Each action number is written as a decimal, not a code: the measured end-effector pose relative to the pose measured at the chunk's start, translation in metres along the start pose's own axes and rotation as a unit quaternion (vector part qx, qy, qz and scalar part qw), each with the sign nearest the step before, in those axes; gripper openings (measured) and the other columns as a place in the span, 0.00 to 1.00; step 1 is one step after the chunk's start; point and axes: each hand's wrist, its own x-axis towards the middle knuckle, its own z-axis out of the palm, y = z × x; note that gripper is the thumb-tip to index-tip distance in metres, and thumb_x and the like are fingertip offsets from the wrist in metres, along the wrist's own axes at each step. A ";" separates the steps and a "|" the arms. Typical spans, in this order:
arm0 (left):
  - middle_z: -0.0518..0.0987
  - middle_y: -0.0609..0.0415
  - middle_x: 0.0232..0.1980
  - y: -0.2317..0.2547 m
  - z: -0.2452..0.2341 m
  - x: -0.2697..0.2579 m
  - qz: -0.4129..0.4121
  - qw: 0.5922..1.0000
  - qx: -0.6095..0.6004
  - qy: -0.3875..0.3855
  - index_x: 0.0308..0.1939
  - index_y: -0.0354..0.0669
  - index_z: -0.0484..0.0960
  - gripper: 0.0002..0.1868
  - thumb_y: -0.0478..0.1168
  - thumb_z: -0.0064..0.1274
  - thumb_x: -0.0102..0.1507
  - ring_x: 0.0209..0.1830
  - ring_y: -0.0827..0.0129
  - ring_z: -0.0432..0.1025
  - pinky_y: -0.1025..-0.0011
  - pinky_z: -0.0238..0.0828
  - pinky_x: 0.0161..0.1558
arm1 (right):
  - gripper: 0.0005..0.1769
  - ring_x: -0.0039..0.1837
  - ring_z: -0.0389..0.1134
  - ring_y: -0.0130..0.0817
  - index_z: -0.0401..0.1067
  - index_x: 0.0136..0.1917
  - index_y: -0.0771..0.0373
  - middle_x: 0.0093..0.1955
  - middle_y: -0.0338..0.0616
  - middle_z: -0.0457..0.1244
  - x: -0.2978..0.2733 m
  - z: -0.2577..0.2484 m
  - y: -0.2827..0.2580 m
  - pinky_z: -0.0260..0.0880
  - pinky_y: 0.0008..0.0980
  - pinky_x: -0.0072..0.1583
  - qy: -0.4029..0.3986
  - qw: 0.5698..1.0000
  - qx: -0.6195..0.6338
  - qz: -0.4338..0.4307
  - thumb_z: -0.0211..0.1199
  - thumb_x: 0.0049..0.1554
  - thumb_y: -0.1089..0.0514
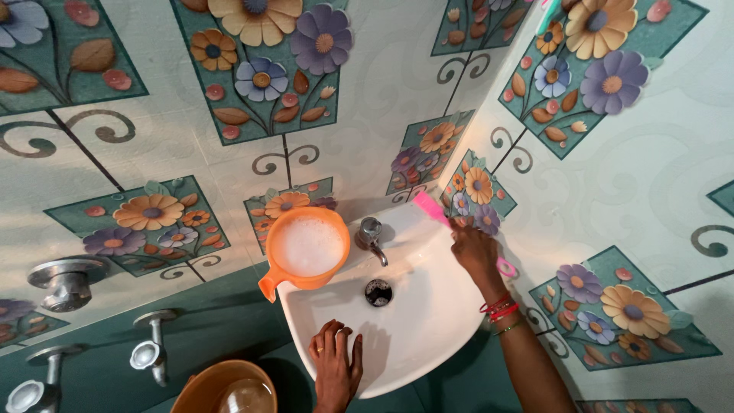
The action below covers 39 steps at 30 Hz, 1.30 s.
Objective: The person pours soapy water from an orange jug into a white sink, then scrubs the sink basin and faucet with a pink brush. The person repeatedly rinses the brush and continues scrubbing different areas of the sink.
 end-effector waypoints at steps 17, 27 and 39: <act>0.74 0.43 0.56 0.026 0.006 0.026 0.081 0.997 -0.010 -0.006 0.52 0.36 0.75 0.17 0.33 0.57 0.59 0.59 0.48 0.67 0.53 0.61 0.58 | 0.20 0.51 0.73 0.53 0.76 0.57 0.52 0.50 0.48 0.71 0.012 -0.004 0.018 0.72 0.54 0.52 -0.050 0.997 0.059 -0.018 0.55 0.52 0.56; 0.69 0.36 0.68 0.041 0.125 0.179 0.072 0.988 0.118 0.076 0.64 0.25 0.70 0.27 0.39 0.51 0.64 0.68 0.44 0.63 0.54 0.60 0.67 | 0.13 0.49 0.73 0.53 0.78 0.48 0.60 0.48 0.53 0.70 0.008 0.027 -0.043 0.73 0.53 0.52 -0.055 0.989 0.048 -0.132 0.59 0.53 0.55; 0.80 0.43 0.56 0.017 0.138 0.202 -0.008 0.997 0.073 0.028 0.43 0.33 0.80 0.09 0.29 0.56 0.59 0.53 0.49 0.75 0.59 0.73 0.56 | 0.29 0.53 0.72 0.55 0.71 0.69 0.47 0.52 0.51 0.70 0.026 0.016 -0.006 0.72 0.54 0.53 -0.067 0.987 0.093 -0.114 0.54 0.53 0.55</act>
